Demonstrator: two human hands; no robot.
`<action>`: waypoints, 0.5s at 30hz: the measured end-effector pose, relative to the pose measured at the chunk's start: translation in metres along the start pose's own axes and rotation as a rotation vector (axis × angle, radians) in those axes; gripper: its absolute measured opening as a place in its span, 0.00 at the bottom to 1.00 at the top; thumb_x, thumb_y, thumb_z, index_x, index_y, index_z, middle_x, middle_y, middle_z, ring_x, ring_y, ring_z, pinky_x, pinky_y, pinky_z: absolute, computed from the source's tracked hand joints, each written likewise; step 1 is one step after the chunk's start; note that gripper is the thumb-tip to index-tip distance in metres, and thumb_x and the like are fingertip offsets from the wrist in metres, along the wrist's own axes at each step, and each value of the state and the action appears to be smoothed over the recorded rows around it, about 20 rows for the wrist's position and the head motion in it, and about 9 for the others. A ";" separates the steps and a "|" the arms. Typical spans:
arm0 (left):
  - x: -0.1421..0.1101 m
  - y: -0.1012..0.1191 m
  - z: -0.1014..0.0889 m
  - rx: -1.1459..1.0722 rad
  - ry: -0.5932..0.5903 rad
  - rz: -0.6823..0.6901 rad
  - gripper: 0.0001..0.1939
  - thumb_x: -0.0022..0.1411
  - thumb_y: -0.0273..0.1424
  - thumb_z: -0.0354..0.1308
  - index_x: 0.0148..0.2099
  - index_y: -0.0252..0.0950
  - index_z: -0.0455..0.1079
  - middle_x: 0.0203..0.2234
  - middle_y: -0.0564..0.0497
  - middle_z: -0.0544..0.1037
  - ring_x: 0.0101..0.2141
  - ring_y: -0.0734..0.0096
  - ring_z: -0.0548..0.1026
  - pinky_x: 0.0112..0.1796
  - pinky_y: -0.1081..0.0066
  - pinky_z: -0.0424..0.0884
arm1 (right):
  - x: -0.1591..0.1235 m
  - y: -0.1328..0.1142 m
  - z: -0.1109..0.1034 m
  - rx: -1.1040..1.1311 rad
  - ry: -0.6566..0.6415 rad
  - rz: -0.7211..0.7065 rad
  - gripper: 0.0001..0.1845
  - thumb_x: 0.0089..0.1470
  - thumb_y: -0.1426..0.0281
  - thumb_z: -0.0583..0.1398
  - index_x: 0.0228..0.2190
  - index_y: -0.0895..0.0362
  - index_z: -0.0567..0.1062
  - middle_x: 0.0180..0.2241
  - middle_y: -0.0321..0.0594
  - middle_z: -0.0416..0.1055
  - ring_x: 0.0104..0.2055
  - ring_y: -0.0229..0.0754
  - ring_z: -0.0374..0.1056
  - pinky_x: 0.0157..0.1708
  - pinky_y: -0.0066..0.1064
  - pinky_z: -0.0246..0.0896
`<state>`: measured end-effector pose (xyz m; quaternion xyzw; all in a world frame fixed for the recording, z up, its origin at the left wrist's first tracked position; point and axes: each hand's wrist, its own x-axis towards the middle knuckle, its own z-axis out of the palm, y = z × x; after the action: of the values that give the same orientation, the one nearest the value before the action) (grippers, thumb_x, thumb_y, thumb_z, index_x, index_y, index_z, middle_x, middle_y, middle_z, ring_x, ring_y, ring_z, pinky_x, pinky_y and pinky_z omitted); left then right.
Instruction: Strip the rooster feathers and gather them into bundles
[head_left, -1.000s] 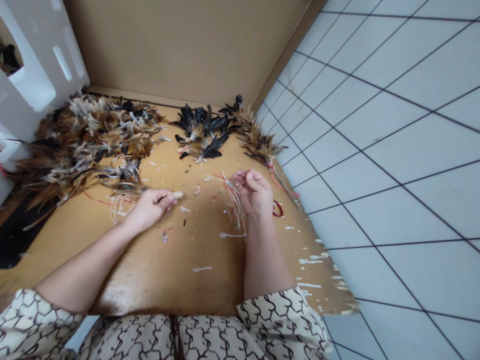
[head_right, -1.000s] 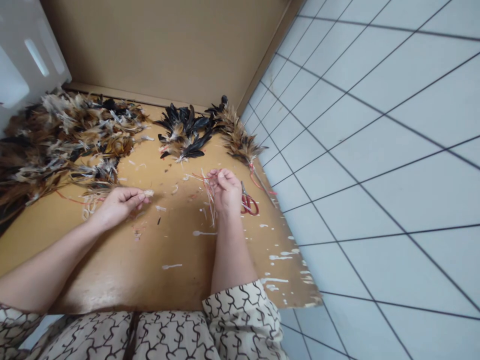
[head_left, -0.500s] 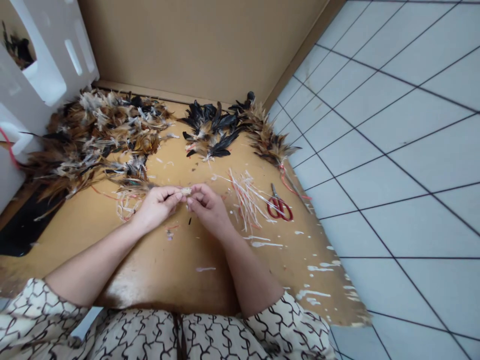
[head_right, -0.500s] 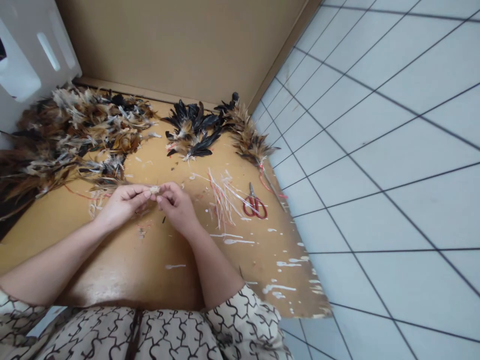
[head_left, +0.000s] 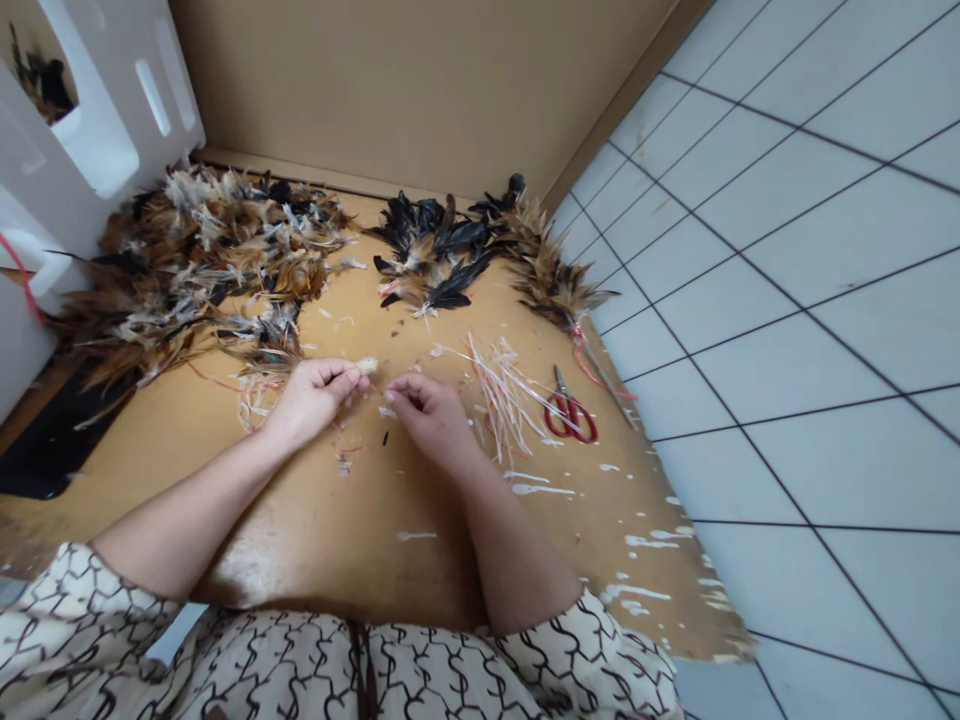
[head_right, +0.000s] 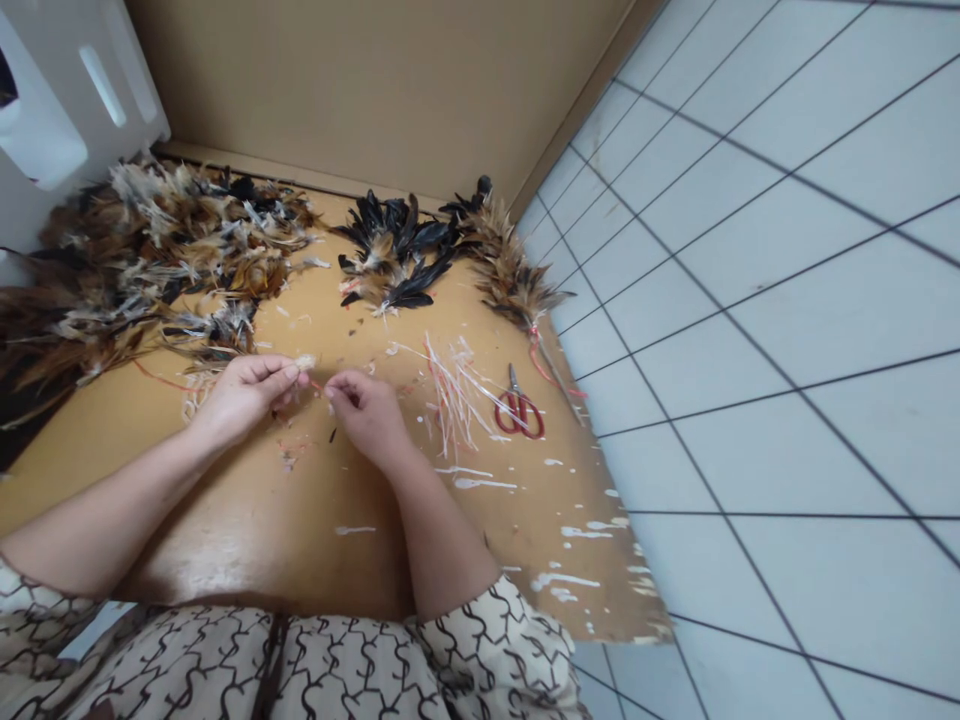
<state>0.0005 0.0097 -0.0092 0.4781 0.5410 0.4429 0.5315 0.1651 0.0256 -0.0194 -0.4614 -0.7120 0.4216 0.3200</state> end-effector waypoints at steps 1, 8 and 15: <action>0.001 -0.001 0.000 -0.008 0.033 0.020 0.13 0.49 0.39 0.58 0.26 0.33 0.71 0.12 0.58 0.63 0.16 0.80 0.58 0.19 0.77 0.54 | 0.000 0.001 -0.001 -0.081 0.027 -0.021 0.07 0.50 0.69 0.54 0.22 0.56 0.67 0.19 0.31 0.64 0.22 0.33 0.57 0.25 0.26 0.52; 0.000 -0.005 0.003 -0.074 0.082 0.034 0.13 0.49 0.39 0.59 0.27 0.33 0.72 0.11 0.57 0.65 0.15 0.80 0.58 0.19 0.77 0.53 | -0.004 0.007 0.005 -0.573 0.060 -0.225 0.10 0.56 0.71 0.51 0.27 0.57 0.70 0.25 0.39 0.71 0.26 0.37 0.63 0.28 0.28 0.52; 0.000 -0.008 0.009 -0.003 -0.047 -0.142 0.13 0.54 0.35 0.54 0.24 0.33 0.69 0.09 0.58 0.63 0.11 0.81 0.55 0.16 0.77 0.49 | -0.008 0.009 0.014 -0.780 0.077 -0.526 0.15 0.61 0.70 0.47 0.32 0.58 0.71 0.29 0.44 0.75 0.30 0.39 0.68 0.31 0.29 0.56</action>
<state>0.0089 0.0085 -0.0176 0.4481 0.5604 0.3936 0.5746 0.1593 0.0161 -0.0340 -0.3663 -0.8976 0.0101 0.2449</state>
